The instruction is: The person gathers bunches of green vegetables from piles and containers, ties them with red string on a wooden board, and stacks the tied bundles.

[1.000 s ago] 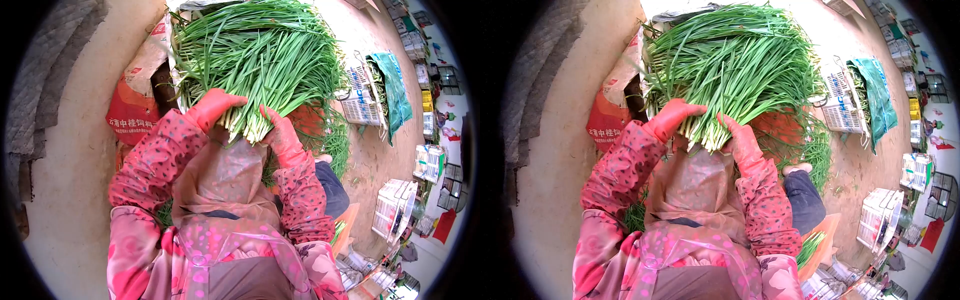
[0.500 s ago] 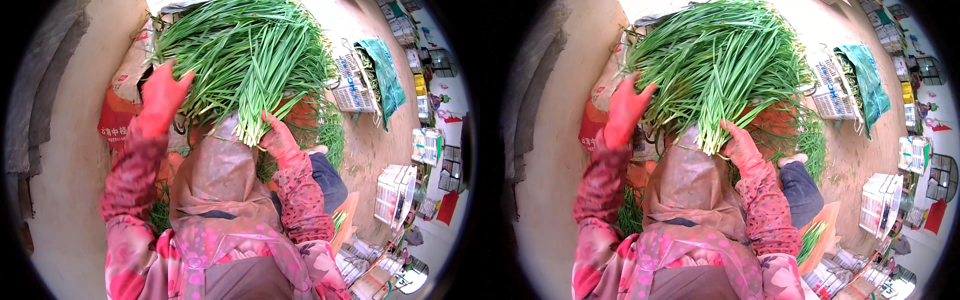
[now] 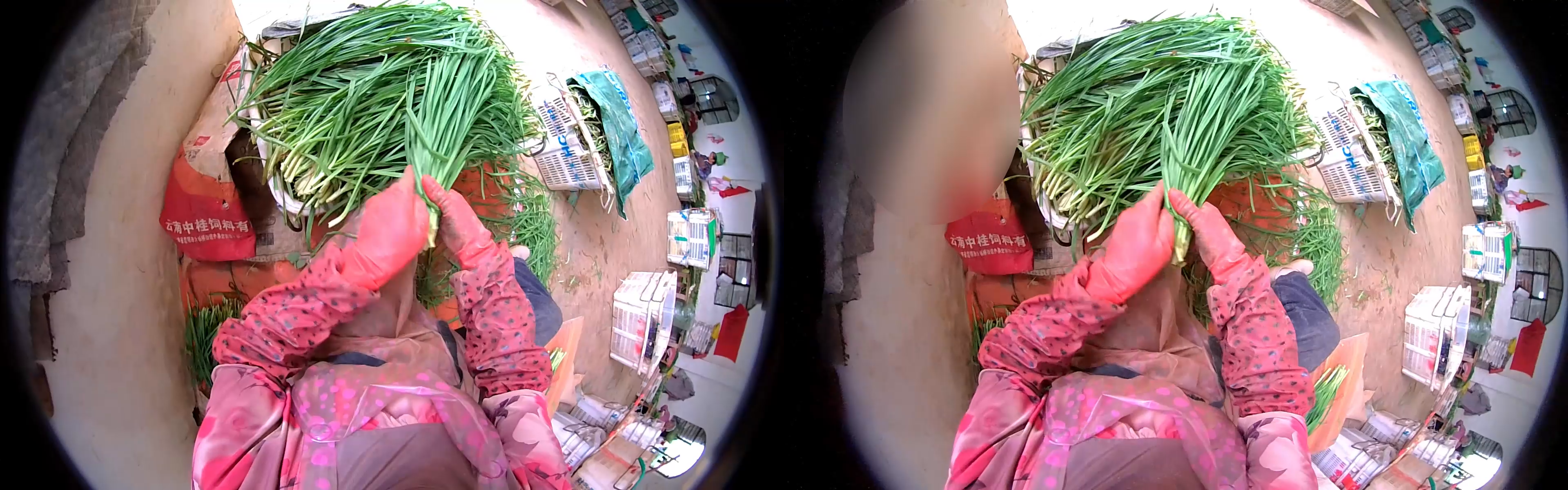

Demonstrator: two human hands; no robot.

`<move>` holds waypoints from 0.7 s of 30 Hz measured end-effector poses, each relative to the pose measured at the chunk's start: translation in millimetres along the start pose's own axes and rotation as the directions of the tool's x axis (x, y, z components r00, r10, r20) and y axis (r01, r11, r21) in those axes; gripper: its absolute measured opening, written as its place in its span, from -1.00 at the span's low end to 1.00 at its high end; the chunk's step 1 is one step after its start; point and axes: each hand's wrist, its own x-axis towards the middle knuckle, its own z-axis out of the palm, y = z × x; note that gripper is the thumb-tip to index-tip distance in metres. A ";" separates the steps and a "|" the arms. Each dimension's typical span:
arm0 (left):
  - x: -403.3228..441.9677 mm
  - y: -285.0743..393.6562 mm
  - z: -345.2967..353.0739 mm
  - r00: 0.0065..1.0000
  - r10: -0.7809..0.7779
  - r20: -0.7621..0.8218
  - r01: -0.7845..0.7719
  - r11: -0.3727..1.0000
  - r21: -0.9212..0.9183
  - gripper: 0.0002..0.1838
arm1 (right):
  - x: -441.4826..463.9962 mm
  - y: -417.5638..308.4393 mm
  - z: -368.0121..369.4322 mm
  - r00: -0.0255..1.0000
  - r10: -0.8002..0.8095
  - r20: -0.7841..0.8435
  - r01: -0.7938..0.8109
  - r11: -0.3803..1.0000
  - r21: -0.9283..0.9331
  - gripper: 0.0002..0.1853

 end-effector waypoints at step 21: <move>101.7 -103.6 -52.3 0.956 0.283 0.078 -0.205 0.457 0.866 -0.20 | -145.8 -47.0 -85.7 0.739 -0.634 0.227 0.297 0.609 0.736 -0.45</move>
